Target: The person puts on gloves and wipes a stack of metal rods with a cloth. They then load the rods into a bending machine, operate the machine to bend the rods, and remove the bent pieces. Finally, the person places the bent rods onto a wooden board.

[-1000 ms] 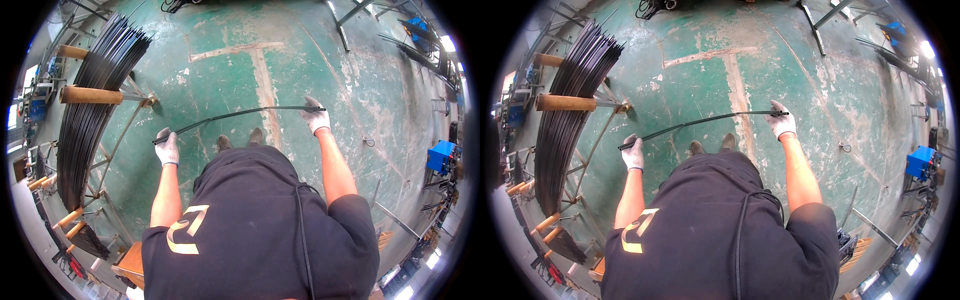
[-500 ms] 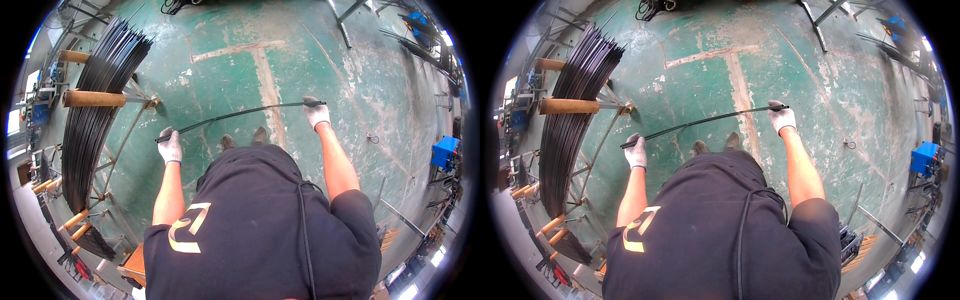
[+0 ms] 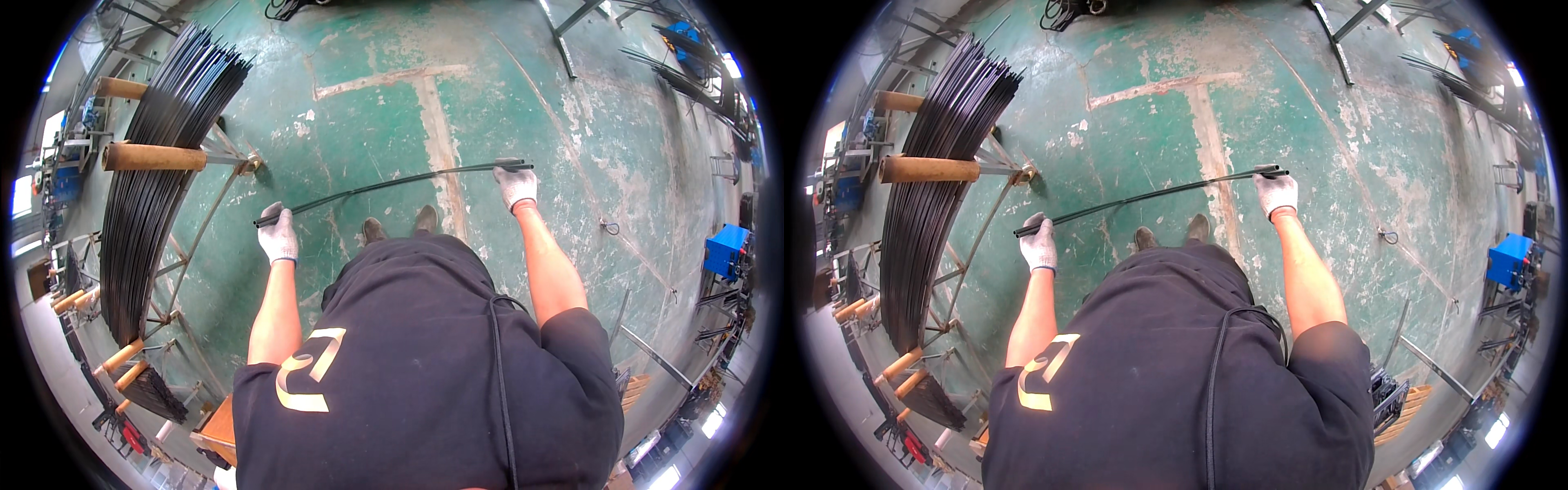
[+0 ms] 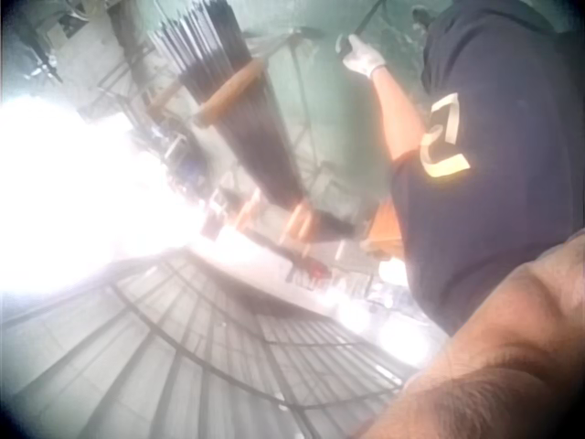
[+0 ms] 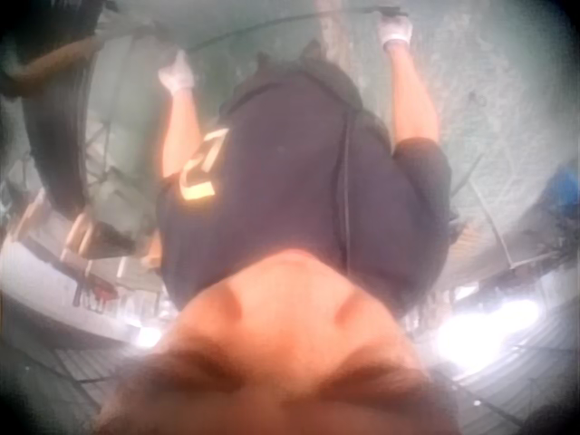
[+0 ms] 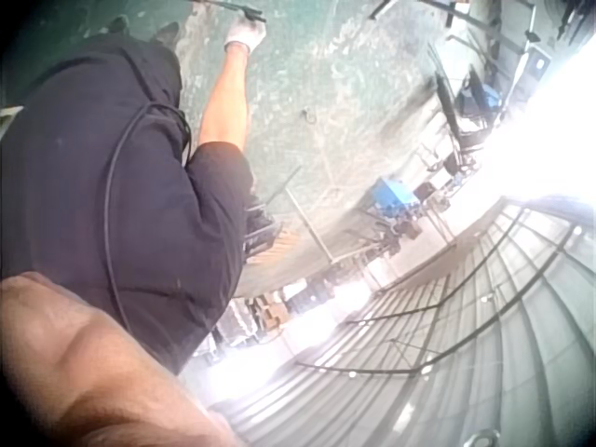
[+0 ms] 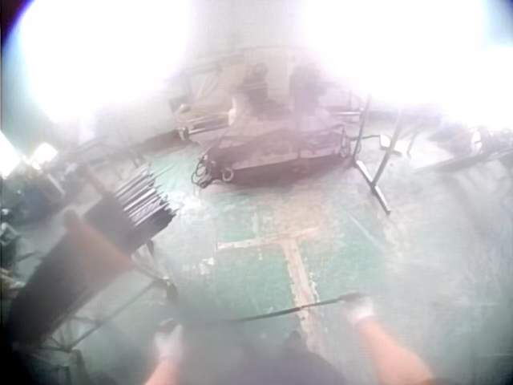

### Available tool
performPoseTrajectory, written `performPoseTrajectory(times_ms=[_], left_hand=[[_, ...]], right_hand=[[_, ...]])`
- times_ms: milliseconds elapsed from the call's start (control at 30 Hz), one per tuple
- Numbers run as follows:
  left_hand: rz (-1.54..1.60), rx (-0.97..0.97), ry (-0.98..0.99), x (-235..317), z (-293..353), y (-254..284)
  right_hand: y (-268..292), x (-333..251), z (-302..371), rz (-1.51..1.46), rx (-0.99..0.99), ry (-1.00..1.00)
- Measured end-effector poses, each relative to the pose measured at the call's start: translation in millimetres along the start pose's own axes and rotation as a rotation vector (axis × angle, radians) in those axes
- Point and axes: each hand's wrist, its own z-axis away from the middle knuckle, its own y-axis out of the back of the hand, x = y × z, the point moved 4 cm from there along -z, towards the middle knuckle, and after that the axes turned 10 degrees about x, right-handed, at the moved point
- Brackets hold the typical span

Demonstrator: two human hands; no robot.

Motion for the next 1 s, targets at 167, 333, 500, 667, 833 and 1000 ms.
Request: performPoseTrajectory(times_ms=[167,333,500,667,833,1000], left_hand=[[-0.034,-0.018,0.067,10.5,5.7,1.0],[-0.058,-0.023,0.007,20.3,12.0,1.9],[-0.098,-0.049,-0.004,30.6,13.0,0.3],[-0.043,-0.059,0.068,12.3,8.2,7.2],[-0.161,-0.062,0.017,20.4,16.4,6.4],[-0.097,-0.037,0.067,20.0,23.6,9.1]], right_hand=[[-8.5,4.1,-3.9,0.024,0.004,0.013],[-2.0,2.5,-1.8,-0.088,0.007,-0.141],[-17.3,19.1,-10.5,-0.144,0.056,-0.047],[-25.0,18.9,-14.8,-0.228,0.014,0.013],[-37.6,44.4,-23.8,-0.196,0.009,0.096],[-31.3,33.0,-21.3,-0.166,-0.028,0.106]])
